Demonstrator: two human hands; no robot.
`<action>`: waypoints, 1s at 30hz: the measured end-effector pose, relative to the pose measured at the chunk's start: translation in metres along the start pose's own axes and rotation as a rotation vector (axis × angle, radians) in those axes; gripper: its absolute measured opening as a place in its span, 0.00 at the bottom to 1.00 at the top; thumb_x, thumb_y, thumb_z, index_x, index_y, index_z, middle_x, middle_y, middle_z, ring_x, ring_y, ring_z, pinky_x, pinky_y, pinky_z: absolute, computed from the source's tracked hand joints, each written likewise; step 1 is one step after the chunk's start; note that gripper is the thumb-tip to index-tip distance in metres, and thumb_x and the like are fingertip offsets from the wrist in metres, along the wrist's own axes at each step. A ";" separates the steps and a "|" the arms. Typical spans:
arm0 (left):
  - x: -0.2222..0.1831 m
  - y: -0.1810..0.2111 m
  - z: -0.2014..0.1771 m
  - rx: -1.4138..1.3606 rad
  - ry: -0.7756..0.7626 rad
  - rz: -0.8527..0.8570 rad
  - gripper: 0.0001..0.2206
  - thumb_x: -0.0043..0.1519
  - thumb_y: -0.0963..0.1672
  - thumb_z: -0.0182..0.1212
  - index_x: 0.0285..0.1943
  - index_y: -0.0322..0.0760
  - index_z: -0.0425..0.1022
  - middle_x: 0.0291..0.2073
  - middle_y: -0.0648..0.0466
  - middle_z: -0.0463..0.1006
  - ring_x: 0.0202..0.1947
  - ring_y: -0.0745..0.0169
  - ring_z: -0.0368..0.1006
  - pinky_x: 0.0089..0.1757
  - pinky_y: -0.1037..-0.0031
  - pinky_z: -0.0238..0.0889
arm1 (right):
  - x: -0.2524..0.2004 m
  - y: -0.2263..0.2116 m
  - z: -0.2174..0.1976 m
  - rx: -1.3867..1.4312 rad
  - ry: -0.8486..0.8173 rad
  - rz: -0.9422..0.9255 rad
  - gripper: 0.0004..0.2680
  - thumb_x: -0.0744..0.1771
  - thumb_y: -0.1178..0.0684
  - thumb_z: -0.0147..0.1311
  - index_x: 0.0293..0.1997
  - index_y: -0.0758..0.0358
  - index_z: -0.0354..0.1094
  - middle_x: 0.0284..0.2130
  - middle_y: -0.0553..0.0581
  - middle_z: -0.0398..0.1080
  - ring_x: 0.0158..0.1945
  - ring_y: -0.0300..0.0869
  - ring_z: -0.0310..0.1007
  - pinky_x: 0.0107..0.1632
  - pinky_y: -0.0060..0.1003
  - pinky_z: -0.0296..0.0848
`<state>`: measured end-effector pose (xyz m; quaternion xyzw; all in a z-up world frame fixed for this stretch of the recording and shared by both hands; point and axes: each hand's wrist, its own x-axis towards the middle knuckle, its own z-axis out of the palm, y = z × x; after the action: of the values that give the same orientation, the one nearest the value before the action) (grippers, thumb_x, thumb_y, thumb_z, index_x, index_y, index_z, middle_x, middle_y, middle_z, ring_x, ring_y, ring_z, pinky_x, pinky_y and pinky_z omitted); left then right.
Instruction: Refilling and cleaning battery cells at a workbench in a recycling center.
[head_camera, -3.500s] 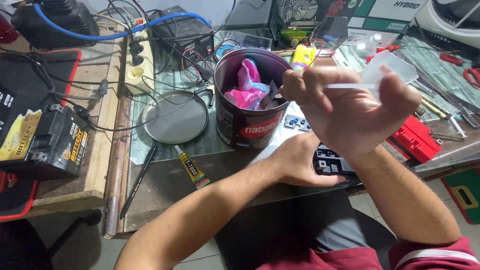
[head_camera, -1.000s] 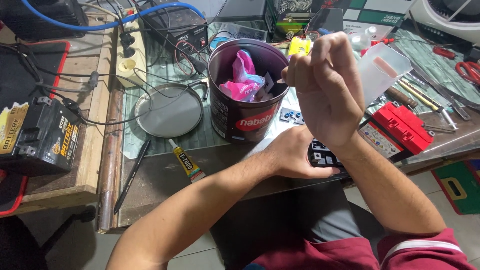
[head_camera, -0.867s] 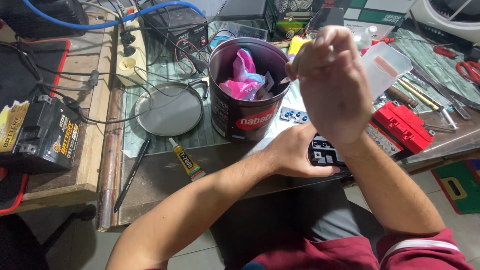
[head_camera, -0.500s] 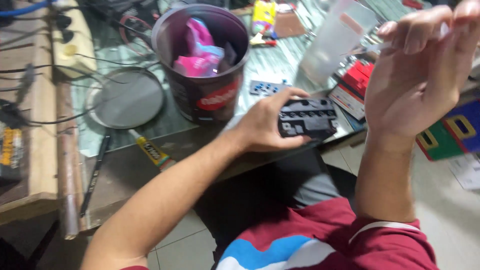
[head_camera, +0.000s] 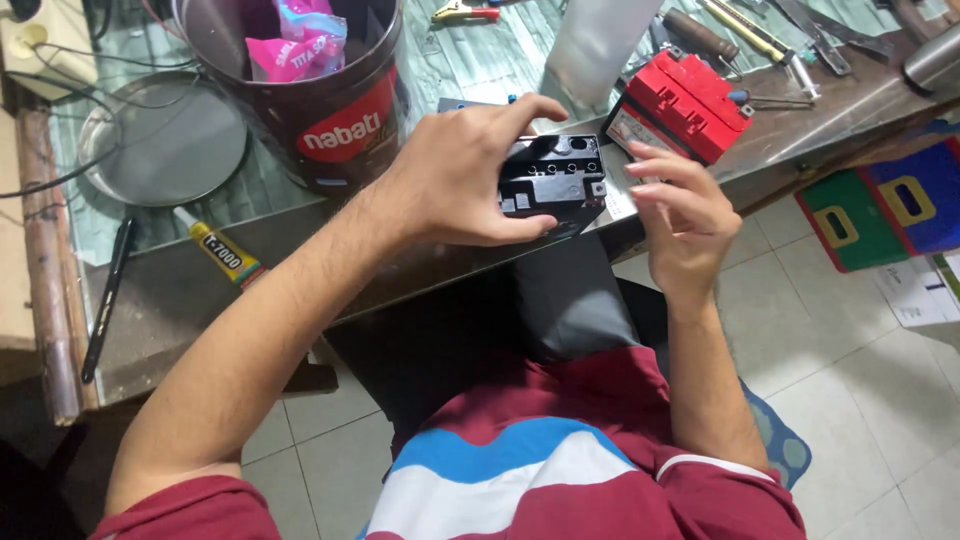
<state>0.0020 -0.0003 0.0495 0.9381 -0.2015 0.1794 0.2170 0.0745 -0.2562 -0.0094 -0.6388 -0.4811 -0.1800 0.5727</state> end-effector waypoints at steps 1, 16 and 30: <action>0.005 0.005 -0.002 0.008 0.004 -0.008 0.34 0.53 0.59 0.69 0.63 0.43 0.63 0.43 0.53 0.83 0.40 0.52 0.80 0.28 0.62 0.70 | 0.002 0.000 0.001 0.010 -0.004 -0.006 0.02 0.73 0.61 0.52 0.46 0.66 0.71 0.47 0.67 0.72 0.60 0.63 0.75 0.66 0.58 0.77; 0.074 0.017 0.024 0.222 -0.334 0.070 0.23 0.31 0.53 0.75 0.30 0.37 0.78 0.20 0.50 0.80 0.22 0.46 0.81 0.25 0.59 0.76 | -0.001 0.039 -0.001 -0.107 -0.198 -0.166 0.06 0.60 0.65 0.69 0.35 0.75 0.75 0.36 0.72 0.75 0.51 0.72 0.77 0.51 0.59 0.76; 0.096 0.021 -0.049 0.346 -0.415 -0.029 0.24 0.50 0.57 0.71 0.37 0.37 0.73 0.25 0.53 0.76 0.24 0.45 0.78 0.23 0.56 0.72 | 0.008 0.025 0.003 -0.195 -0.320 -0.064 0.06 0.65 0.67 0.57 0.45 0.69 0.75 0.43 0.66 0.70 0.54 0.61 0.73 0.65 0.56 0.73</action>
<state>0.0623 -0.0228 0.1379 0.9808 -0.1945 0.0121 0.0099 0.0979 -0.2469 -0.0183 -0.6962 -0.5664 -0.1397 0.4182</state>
